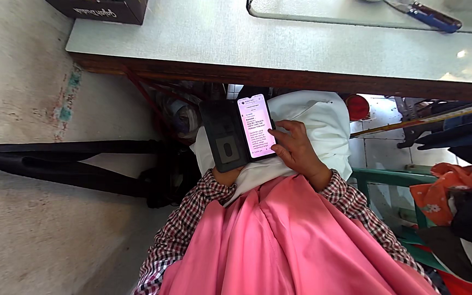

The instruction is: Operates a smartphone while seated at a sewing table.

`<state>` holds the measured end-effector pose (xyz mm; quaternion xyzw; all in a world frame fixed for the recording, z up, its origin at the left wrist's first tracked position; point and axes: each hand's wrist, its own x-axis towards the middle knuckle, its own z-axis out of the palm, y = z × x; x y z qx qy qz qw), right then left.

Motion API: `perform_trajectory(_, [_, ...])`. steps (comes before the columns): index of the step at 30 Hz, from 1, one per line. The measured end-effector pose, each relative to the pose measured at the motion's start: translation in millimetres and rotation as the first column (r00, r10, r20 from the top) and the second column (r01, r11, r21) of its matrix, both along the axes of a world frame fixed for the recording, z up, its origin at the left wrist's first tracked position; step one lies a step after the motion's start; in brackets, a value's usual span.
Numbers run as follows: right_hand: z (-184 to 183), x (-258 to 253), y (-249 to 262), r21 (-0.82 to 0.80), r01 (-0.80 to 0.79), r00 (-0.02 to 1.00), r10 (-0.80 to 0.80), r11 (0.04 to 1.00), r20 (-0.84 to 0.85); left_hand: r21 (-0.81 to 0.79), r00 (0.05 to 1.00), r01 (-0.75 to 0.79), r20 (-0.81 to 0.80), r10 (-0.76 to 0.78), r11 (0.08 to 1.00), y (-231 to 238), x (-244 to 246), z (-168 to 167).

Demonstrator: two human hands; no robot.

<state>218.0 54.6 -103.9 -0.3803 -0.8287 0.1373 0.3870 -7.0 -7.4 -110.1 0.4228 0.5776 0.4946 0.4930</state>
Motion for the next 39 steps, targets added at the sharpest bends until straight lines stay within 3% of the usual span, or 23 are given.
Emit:
perform_trajectory(2, [1.7, -0.6, -0.5, -0.016, 0.033, 0.999, -0.034, 0.999, -0.007, -0.008, 0.998, -0.058, 0.022, 0.058, 0.998, -0.6, 3.4, 2.4])
perform_trajectory(6, [-0.2, 0.9, 0.3, 0.003, 0.006, 0.999, -0.006, 1.000, -0.049, -0.039, 1.000, -0.002, -0.014, 0.001, 0.999, -0.1, 0.6, 2.8])
perform_trajectory(13, [-0.2, 2.9, -1.6, 0.031, -0.063, 0.995, 0.065, 0.998, -0.080, -0.069, 0.999, -0.040, -0.019, 0.039, 0.997, -0.1, 3.3, 2.6])
perform_trajectory(16, [0.0, 3.3, -1.6, 0.039, -0.073, 0.994, 0.076, 0.997, -0.083, -0.094, 0.978, -0.018, -0.208, -0.002, 0.995, 0.0, 2.0, 6.0])
perform_trajectory(22, [0.3, 2.8, -1.5, 0.057, -0.080, 0.992, 0.086, 0.995, -0.094, -0.154, 0.944, 0.007, -0.325, -0.057, 0.988, 0.9, 1.7, 10.1])
perform_trajectory(29, [0.9, -0.6, 0.4, -0.018, 0.036, 0.998, -0.036, 0.999, -0.041, -0.090, 0.985, -0.008, -0.174, -0.008, 0.996, 0.5, 0.8, 4.7])
perform_trajectory(35, [0.5, 2.5, -1.2, 0.013, -0.021, 0.995, 0.022, 1.000, -0.099, -0.079, 0.969, -0.028, -0.248, 0.007, 0.997, 0.6, 1.8, 5.3])
perform_trajectory(39, [0.8, 3.2, -2.0, 0.039, -0.065, 0.993, 0.069, 0.997, -0.100, -0.045, 1.000, -0.011, -0.028, 0.010, 0.999, 0.6, 0.2, -0.5])
